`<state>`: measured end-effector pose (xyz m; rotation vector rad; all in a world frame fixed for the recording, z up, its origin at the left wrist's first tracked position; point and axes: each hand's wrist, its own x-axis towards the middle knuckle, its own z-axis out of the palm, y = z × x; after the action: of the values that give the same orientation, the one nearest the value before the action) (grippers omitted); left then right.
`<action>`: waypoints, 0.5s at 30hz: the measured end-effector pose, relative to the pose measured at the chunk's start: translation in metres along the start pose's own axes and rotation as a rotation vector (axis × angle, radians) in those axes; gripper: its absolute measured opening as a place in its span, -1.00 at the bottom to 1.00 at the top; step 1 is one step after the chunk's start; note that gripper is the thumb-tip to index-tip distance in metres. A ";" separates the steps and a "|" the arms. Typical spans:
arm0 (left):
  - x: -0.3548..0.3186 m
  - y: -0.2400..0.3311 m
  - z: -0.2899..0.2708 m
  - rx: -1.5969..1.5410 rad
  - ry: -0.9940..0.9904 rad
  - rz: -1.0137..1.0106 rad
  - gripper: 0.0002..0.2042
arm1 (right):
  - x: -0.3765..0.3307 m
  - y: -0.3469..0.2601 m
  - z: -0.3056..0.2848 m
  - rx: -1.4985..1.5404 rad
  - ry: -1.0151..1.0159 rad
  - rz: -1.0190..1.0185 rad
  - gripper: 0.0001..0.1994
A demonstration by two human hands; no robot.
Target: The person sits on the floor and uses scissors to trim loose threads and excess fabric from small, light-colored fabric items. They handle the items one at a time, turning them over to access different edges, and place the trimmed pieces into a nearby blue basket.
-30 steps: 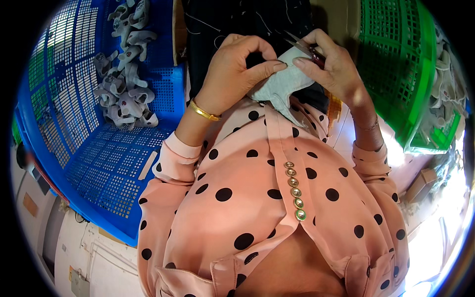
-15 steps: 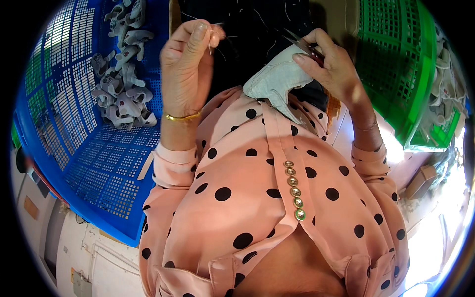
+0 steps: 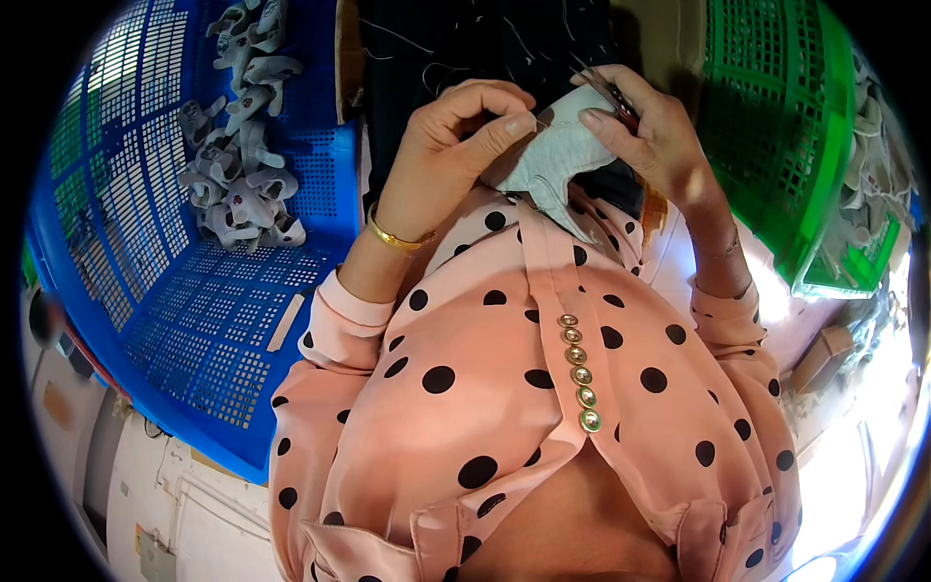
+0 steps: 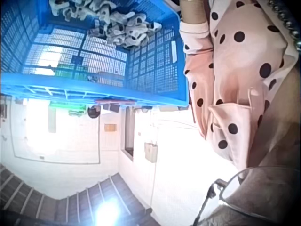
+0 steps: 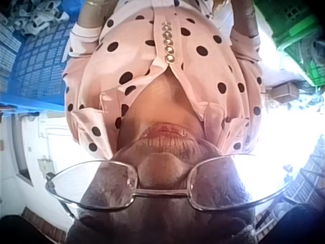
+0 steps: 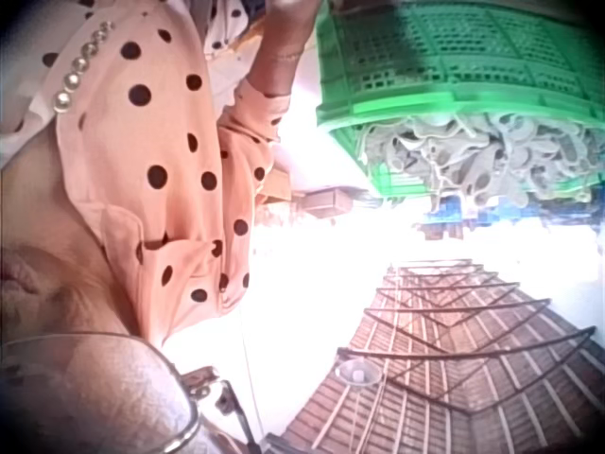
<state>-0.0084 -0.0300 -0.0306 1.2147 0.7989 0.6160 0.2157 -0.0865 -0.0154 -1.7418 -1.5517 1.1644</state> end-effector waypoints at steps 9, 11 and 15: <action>0.003 0.008 0.016 -0.626 -0.025 -0.140 -0.89 | -0.004 -0.013 0.009 -0.012 -0.073 0.050 -0.62; -0.001 0.003 0.010 -0.650 -0.036 -0.125 -0.92 | -0.007 -0.012 0.012 -0.015 -0.077 0.058 -0.59; -0.008 -0.003 0.002 -0.210 0.167 -0.022 -0.74 | -0.005 0.001 0.012 0.046 -0.044 0.033 -0.59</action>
<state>-0.0119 -0.0379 -0.0314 0.9709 0.8633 0.7704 0.2064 -0.0936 -0.0211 -1.7290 -1.5149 1.2522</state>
